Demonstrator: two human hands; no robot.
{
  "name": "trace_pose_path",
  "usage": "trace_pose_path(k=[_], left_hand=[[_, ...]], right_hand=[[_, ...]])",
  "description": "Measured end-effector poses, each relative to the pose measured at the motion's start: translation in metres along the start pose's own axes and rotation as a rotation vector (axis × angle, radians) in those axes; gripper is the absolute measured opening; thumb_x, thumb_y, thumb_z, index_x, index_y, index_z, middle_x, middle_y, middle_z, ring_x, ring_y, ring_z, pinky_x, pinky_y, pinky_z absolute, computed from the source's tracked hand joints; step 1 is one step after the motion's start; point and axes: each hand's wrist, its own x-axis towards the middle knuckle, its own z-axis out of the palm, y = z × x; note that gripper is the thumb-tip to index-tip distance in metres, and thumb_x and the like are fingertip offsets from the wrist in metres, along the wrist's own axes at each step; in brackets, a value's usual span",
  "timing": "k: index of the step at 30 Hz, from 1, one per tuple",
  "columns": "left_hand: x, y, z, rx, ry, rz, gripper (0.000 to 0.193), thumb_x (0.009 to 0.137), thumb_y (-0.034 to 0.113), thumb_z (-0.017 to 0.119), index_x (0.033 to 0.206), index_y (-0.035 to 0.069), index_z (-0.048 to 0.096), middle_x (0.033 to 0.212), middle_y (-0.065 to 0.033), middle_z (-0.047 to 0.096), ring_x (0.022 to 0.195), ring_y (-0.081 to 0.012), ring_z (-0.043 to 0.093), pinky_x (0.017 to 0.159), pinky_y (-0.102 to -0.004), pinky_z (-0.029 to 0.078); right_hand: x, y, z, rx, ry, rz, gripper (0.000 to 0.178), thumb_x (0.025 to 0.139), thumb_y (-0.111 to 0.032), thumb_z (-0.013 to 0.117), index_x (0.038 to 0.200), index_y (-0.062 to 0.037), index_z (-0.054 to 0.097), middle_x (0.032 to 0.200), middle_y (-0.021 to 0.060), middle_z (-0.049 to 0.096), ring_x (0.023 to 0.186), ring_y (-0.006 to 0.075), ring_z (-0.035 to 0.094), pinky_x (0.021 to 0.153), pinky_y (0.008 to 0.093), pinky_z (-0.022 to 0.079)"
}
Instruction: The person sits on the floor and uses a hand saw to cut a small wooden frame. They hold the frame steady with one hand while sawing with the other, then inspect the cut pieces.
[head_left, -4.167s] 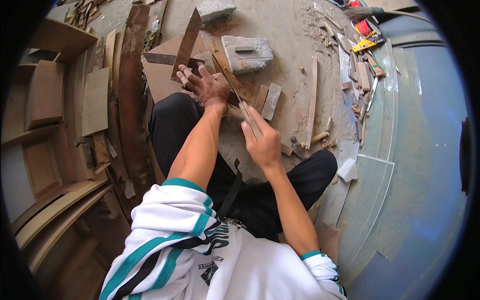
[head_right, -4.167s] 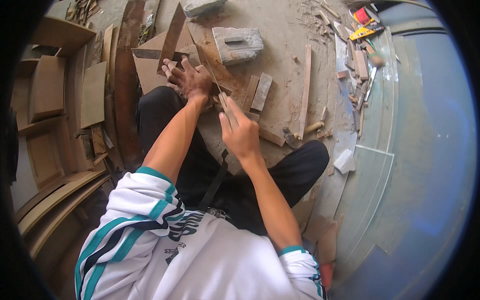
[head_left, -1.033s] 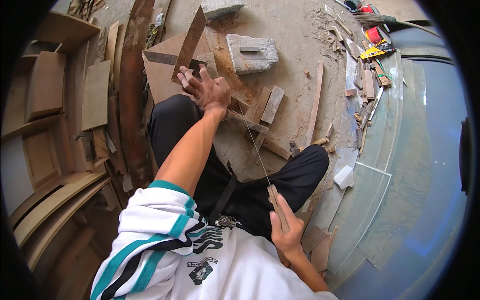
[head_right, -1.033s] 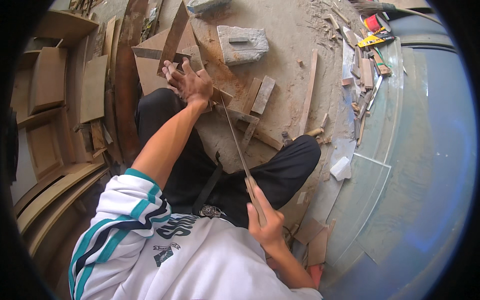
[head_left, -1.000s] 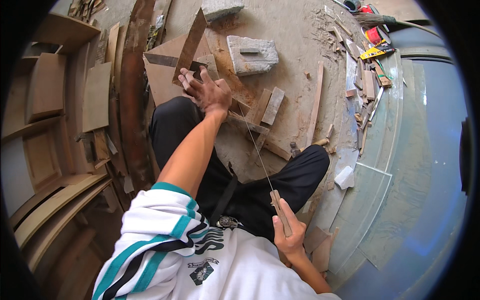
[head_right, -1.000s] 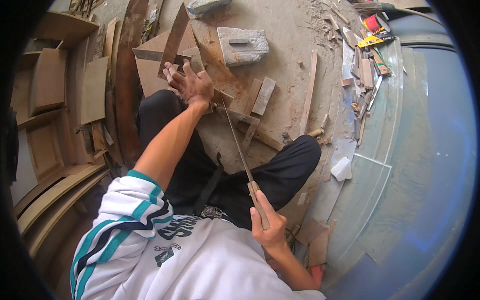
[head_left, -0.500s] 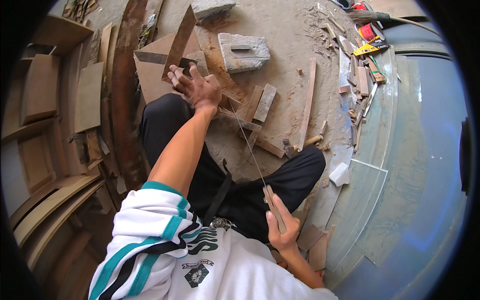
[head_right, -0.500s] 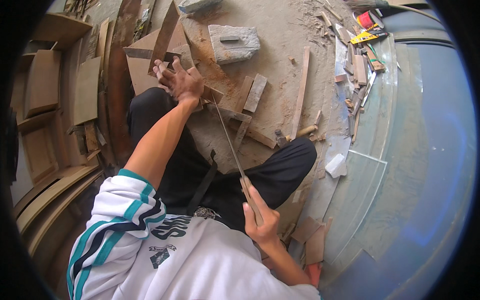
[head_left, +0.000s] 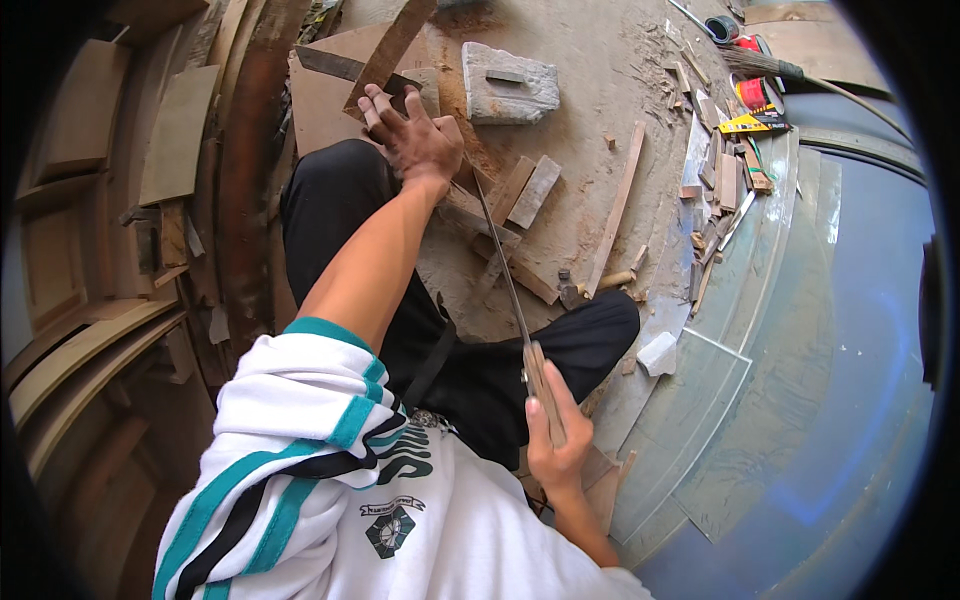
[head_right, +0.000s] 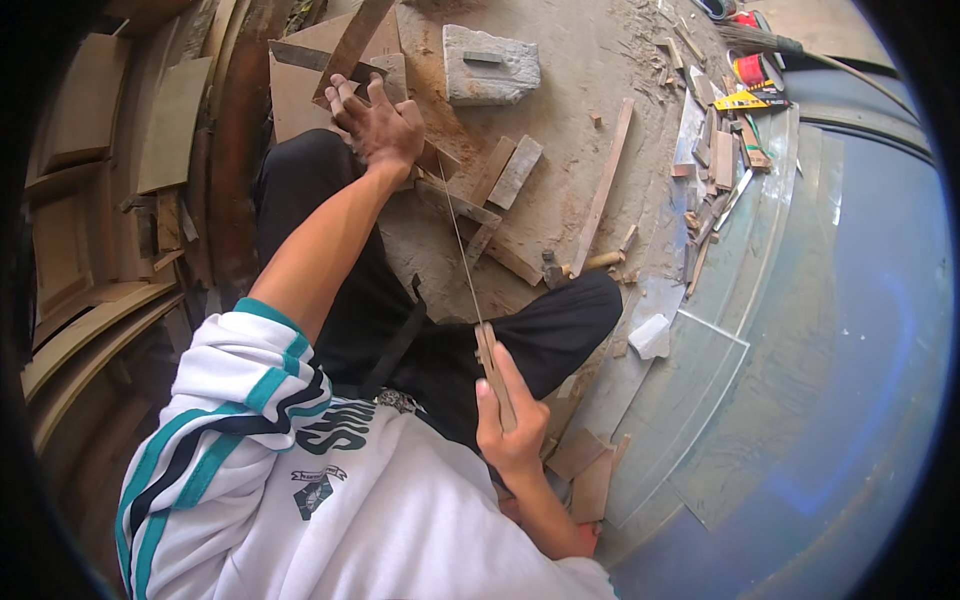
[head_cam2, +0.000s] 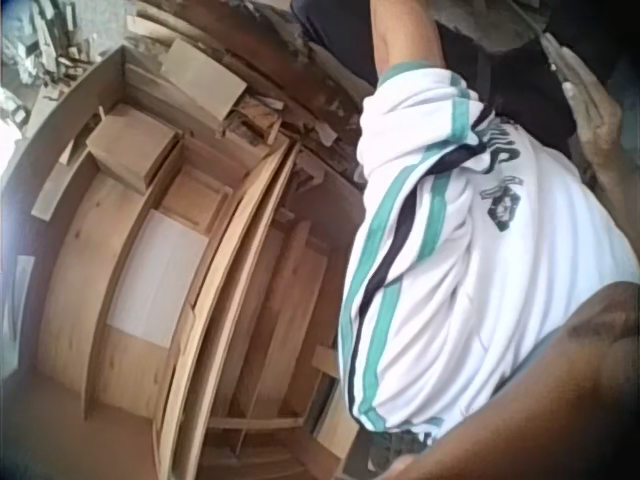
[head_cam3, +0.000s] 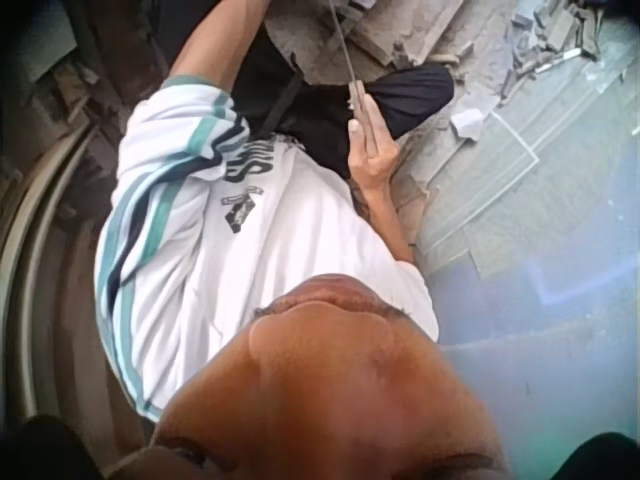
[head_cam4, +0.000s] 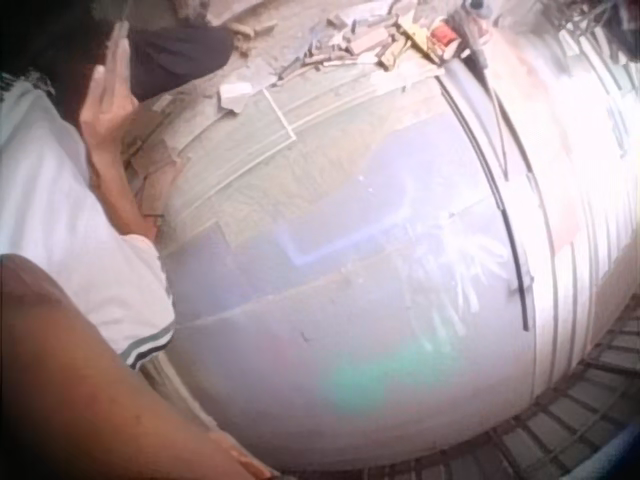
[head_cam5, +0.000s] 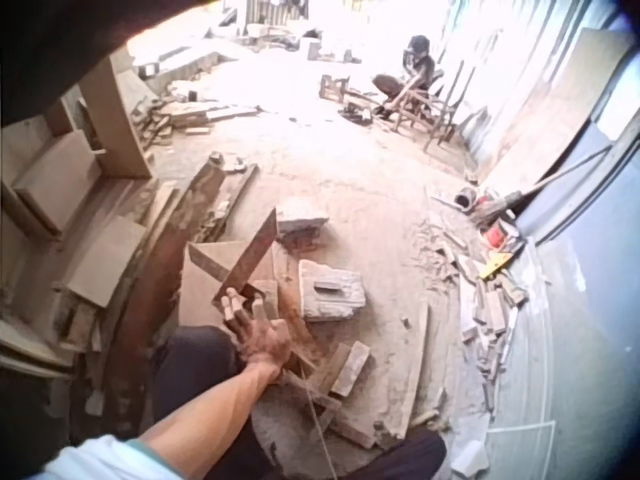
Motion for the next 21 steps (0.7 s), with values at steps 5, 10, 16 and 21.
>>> trace_pose_path(k=[5, 10, 16, 21], left_hand=[[-0.004, -0.006, 0.008, -0.025, 0.049, -0.033, 0.058, 0.080, 0.023, 0.054, 0.133, 0.001, 0.052, 0.157, -0.0320, 0.018, 0.147, -0.0522, 0.011, 0.116, -0.0663, 0.019], [0.007, -0.007, 0.001, 0.038, 0.033, -0.033, 0.058, 0.080, 0.023, 0.055, 0.134, 0.003, 0.051, 0.158, -0.0307, 0.018, 0.148, -0.0508, 0.012, 0.114, -0.0683, 0.021], [0.004, 0.000, 0.005, 0.063, -0.013, -0.054, 0.058, 0.083, 0.028, 0.053, 0.136, 0.007, 0.052, 0.160, -0.0282, 0.016, 0.149, -0.0484, 0.011, 0.112, -0.0706, 0.020], [-0.003, -0.009, 0.018, 0.091, 0.057, -0.013, 0.057, 0.084, 0.030, 0.051, 0.137, 0.009, 0.053, 0.159, -0.0279, 0.020, 0.148, -0.0487, 0.016, 0.112, -0.0703, 0.020]], right_hand=[[0.138, 0.068, 0.092, 0.006, 0.136, -0.213, 0.042, 0.095, -0.012, 0.064, 0.134, 0.0028, 0.062, 0.114, 0.0261, 0.071, 0.101, 0.0285, 0.072, 0.089, 0.0349, 0.053], [0.073, 0.037, 0.056, -0.045, 0.046, -0.054, 0.043, 0.095, -0.008, 0.063, 0.136, 0.0060, 0.058, 0.119, 0.0259, 0.070, 0.111, 0.0301, 0.071, 0.090, 0.0331, 0.055], [0.026, 0.026, 0.017, -0.087, 0.012, -0.183, 0.043, 0.095, -0.003, 0.060, 0.136, 0.0101, 0.055, 0.123, 0.0271, 0.068, 0.107, 0.0331, 0.072, 0.085, 0.0327, 0.057], [0.153, 0.058, 0.087, -0.051, 0.052, -0.148, 0.040, 0.096, -0.013, 0.063, 0.134, 0.0003, 0.061, 0.117, 0.0267, 0.069, 0.102, 0.0388, 0.072, 0.084, 0.0375, 0.056]])
